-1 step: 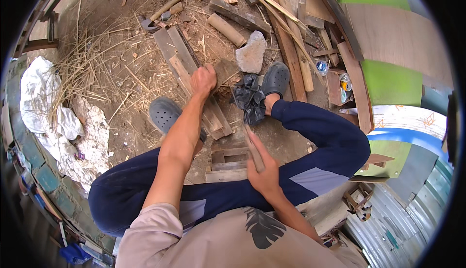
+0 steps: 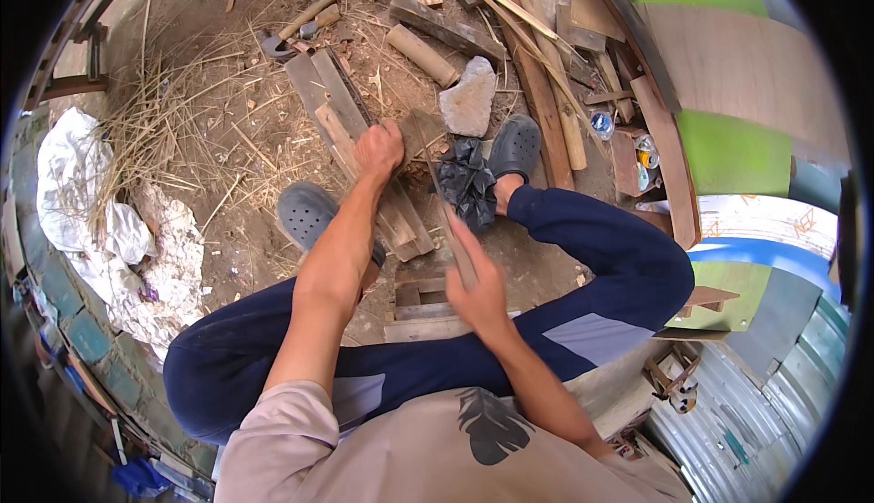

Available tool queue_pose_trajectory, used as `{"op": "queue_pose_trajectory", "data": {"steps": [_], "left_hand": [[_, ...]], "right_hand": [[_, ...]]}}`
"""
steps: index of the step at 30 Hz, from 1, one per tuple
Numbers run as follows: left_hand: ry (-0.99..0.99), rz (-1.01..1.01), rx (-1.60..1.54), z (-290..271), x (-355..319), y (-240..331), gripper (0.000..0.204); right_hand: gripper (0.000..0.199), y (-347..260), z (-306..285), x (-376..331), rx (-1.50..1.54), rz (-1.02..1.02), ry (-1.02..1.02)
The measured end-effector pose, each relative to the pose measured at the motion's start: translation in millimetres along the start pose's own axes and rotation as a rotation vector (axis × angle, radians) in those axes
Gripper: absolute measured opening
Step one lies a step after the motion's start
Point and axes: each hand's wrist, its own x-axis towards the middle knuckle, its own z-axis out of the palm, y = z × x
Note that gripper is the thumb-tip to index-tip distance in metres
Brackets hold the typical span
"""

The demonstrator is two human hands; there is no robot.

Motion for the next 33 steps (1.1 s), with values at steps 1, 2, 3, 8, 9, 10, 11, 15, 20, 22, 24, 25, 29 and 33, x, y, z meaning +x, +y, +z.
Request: {"op": "queue_pose_trajectory", "data": {"steps": [1,2,3,8,9,10,11,15,20,22,24,25,29,33], "left_hand": [[-0.015,0.014,-0.019,7,-1,-9,0.062],[-0.018,0.041,-0.041,12,1,-9,0.062],[-0.014,0.057,-0.042,15,5,-8,0.062],[0.017,0.002,-0.01,-3,9,-2,0.064],[0.01,-0.019,-0.006,-3,7,-3,0.065],[0.011,-0.011,-0.009,-3,7,0,0.065],[0.014,-0.002,-0.01,-4,7,3,0.065],[-0.025,0.018,-0.013,11,8,-3,0.066],[0.019,0.01,-0.04,7,25,-14,0.066],[0.021,-0.032,-0.044,-2,17,-15,0.066],[-0.001,-0.044,-0.07,0,15,-10,0.065],[0.018,-0.039,-0.035,-5,15,-6,0.065],[-0.028,-0.023,-0.073,-6,14,-2,0.065],[-0.074,-0.019,-0.059,6,8,-6,0.065]], "right_hand": [[0.065,9,19,47,-0.006,0.09,-0.019],[0.062,17,37,92,-0.014,0.178,-0.032],[0.061,14,39,104,-0.014,0.229,-0.059],[0.066,-15,-13,6,0.006,0.089,-0.066],[0.067,-27,-32,-32,-0.01,0.129,-0.067],[0.067,-32,-44,-52,-0.025,0.162,-0.062],[0.065,-27,-41,-46,0.007,0.16,-0.065],[0.06,49,18,72,0.049,0.039,-0.035],[0.069,23,30,68,0.01,0.116,-0.037],[0.071,-7,7,24,-0.07,0.078,-0.074],[0.069,-28,-21,-7,-0.106,0.043,-0.072],[0.068,-19,-29,-13,-0.071,0.011,-0.06],[0.063,14,9,62,-0.041,-0.004,-0.077],[0.061,30,41,128,-0.061,0.073,-0.083]]}}
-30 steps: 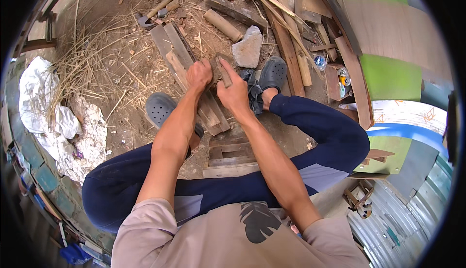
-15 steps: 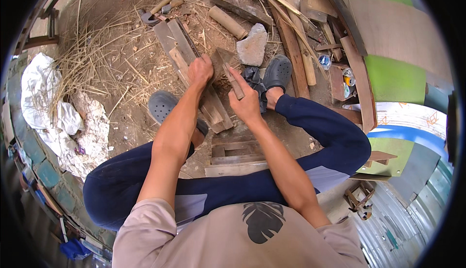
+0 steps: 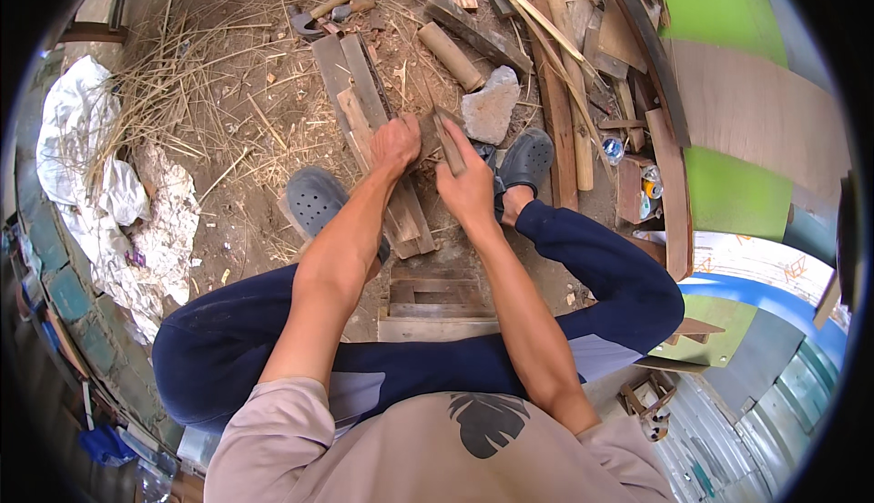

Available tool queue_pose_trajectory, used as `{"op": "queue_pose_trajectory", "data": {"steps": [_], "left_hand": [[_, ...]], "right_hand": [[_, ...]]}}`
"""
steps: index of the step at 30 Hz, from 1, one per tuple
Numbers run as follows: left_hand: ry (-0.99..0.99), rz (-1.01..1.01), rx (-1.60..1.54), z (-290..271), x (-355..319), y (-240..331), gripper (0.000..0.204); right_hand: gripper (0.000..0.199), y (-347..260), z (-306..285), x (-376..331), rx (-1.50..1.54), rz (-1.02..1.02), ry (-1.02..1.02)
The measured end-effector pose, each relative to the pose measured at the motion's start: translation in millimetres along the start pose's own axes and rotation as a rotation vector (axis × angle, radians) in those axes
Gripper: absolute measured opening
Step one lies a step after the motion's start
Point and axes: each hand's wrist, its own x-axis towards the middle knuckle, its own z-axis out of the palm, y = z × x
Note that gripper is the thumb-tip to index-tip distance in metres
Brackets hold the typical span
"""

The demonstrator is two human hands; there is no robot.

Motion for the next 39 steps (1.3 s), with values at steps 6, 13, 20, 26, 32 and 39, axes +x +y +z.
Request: {"op": "queue_pose_trajectory", "data": {"steps": [6,13,20,26,32,39], "left_hand": [[0.088,-0.016,-0.019,-4,0,3,0.063],[0.057,0.015,-0.015,3,4,-4,0.062],[0.081,-0.002,0.021,-6,1,4,0.061],[0.039,0.073,0.009,3,4,-1,0.06],[0.107,0.01,0.019,-9,3,1,0.062],[0.077,0.106,-0.003,6,8,3,0.062]], "right_hand": [[0.069,-31,-71,-175,-0.051,-0.031,-0.01],[0.063,-4,-2,-20,0.017,0.034,0.031],[0.067,-38,-76,-175,-0.085,-0.05,-0.024],[0.066,5,3,0,-0.045,-0.022,0.019],[0.069,-24,-60,-152,0.003,-0.122,0.024],[0.064,18,10,2,0.027,0.079,0.011]]}}
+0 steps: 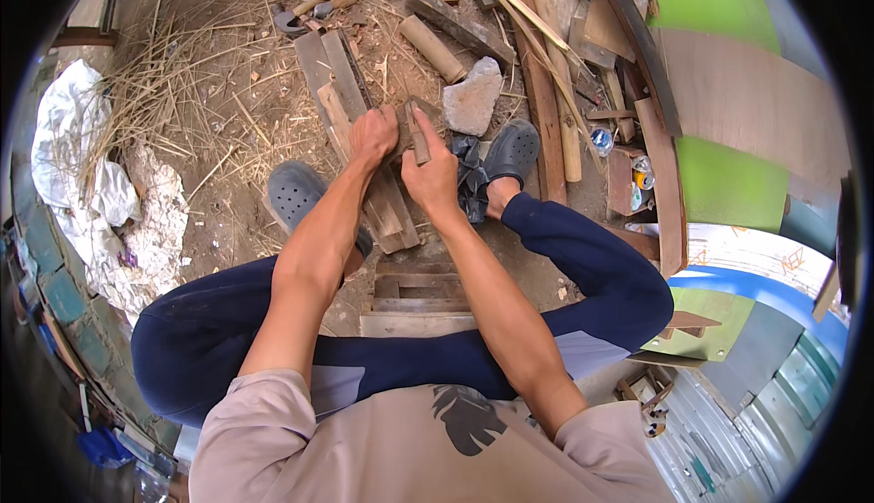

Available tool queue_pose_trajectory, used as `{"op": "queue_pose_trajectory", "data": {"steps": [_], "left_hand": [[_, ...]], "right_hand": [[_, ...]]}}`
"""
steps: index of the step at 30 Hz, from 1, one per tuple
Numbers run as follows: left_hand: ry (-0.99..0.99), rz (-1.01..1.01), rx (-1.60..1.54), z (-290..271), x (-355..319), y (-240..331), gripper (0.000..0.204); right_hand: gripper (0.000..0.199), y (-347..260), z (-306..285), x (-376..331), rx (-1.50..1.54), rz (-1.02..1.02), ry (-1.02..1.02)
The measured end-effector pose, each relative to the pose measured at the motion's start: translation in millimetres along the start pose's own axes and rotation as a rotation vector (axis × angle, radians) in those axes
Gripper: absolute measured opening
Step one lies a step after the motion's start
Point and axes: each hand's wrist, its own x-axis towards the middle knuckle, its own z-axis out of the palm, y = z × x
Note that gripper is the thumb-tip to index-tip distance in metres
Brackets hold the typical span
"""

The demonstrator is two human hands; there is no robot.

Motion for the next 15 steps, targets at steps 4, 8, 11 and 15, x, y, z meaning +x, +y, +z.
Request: {"op": "queue_pose_trajectory", "data": {"steps": [4,8,11,15], "left_hand": [[0.033,-0.055,0.012,-9,2,-9,0.062],[0.003,-0.089,0.003,-9,-12,0,0.063],[-0.011,-0.078,0.003,-5,-7,-4,0.064],[-0.015,-0.046,-0.025,-6,8,-15,0.064]], "right_hand": [[0.066,-18,-41,-82,0.006,-0.179,0.006],[0.067,-29,-77,-175,-0.094,-0.115,-0.009],[0.064,10,-25,-60,0.032,-0.107,0.005],[0.061,12,2,-13,0.071,-0.126,0.054]]}}
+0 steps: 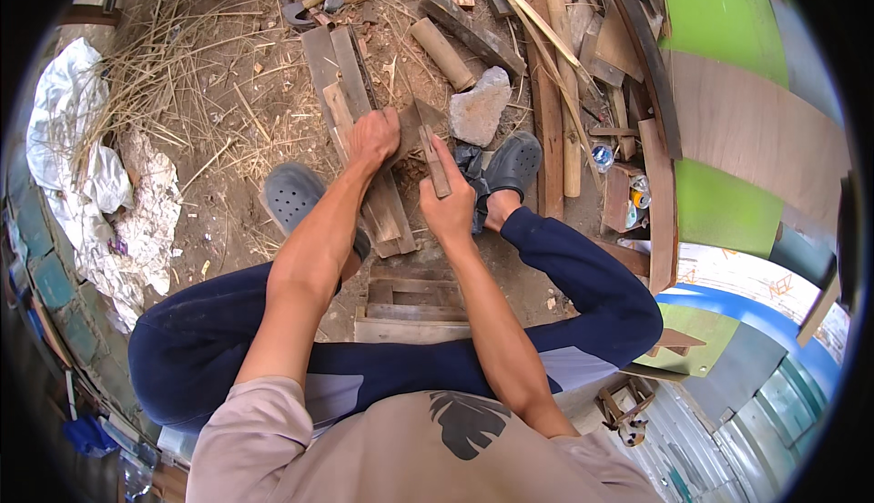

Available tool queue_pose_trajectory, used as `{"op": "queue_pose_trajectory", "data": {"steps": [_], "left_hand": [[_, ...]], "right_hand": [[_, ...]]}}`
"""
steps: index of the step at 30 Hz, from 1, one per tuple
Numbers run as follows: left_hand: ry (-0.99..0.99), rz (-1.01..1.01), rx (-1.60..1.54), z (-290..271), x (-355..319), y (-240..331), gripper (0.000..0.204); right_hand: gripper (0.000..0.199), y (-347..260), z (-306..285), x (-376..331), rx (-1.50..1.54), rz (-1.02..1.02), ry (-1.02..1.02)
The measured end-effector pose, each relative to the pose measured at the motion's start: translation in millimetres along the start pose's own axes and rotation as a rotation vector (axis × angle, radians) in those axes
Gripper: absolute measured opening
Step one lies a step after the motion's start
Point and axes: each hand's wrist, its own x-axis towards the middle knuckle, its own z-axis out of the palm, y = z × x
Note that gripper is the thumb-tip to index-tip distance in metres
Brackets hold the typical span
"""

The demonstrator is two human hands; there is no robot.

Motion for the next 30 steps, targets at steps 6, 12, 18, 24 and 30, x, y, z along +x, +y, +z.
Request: {"op": "queue_pose_trajectory", "data": {"steps": [6,12,18,24,30], "left_hand": [[0.015,-0.073,0.003,0,-11,8,0.063],[0.001,-0.006,-0.019,6,-13,6,0.062],[0.02,-0.068,-0.009,-14,-15,12,0.061],[0.036,-0.036,0.013,-2,-14,4,0.062],[0.009,-0.076,0.01,-1,-18,9,0.062]], "right_hand": [[0.066,-69,-87,-147,-0.161,0.086,-0.117],[0.06,-23,0,26,-0.115,0.069,-0.072],[0.067,-67,-58,-85,-0.148,-0.006,-0.144],[0.061,-51,-54,-77,-0.126,-0.032,-0.085],[0.064,-30,-22,-23,-0.113,-0.084,-0.07]]}}
